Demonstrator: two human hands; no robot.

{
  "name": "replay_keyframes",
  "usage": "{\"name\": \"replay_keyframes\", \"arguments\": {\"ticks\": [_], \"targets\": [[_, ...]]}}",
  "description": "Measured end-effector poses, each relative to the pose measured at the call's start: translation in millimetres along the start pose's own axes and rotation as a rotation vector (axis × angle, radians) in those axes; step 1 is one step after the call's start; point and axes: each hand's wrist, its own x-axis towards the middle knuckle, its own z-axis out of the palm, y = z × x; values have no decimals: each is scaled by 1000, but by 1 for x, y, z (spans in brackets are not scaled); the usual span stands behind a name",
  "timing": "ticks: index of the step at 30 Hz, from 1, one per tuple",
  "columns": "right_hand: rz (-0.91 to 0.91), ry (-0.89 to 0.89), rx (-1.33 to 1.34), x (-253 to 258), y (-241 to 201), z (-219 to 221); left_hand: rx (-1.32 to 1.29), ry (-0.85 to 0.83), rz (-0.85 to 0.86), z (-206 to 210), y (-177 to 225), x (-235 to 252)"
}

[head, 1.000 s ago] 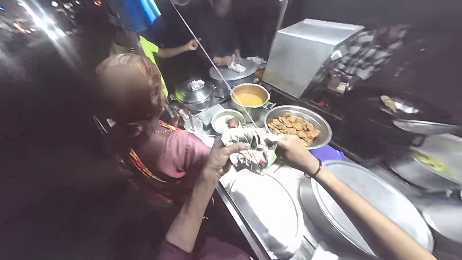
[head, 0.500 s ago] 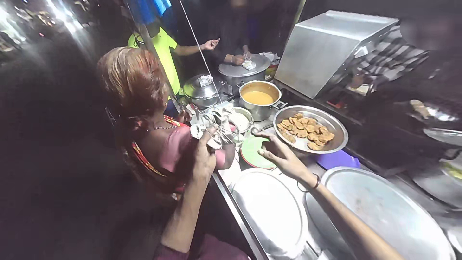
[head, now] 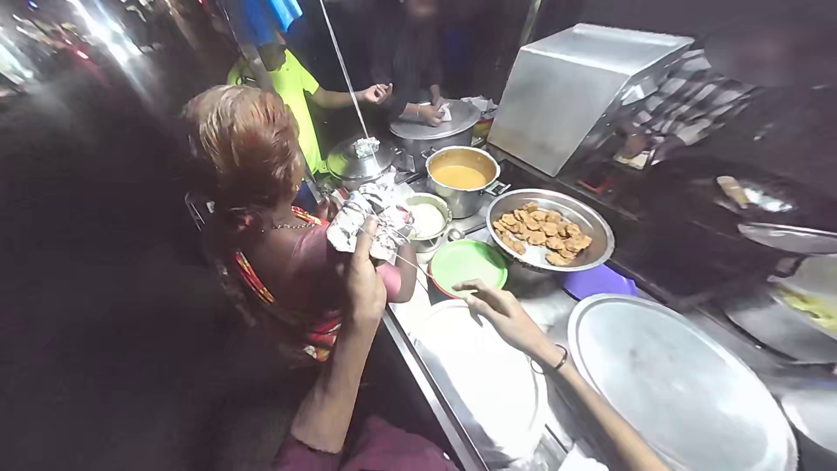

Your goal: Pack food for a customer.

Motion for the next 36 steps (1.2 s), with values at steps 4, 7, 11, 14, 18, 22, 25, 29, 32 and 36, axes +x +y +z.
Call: {"name": "replay_keyframes", "arguments": {"ticks": [4,7,11,14,18,22,25,29,32,36], "targets": [[145,-60,-205,-10,-1,20,34,72,111,-8,11,-18],[88,4,200,-11,0,26,52,95,117,-17,25,-33],[54,-132,439,-8,7,5,1,-18,-129,-41,56,-43],[42,-196,288,15,0,-17,148,-262,-215,-69,67,-55],[-4,-101,180,56,-56,-25,388,-1031,-176,-73,61,-54],[-267,17,-20,48,-125,-13,650,-859,-60,-62,38,-55],[-467,65,-289,10,-143,12,490,-521,-169,-55,35,-51],[-585,102,-390,-20,-101,52,317,-393,-241,-45,38,-57],[-599,72,-336,-27,-83,48,223,-318,-303,-42,33,-62],[-594,-32,-271,-30,-80,35,117,-209,-435,-39,38,-62]]}}
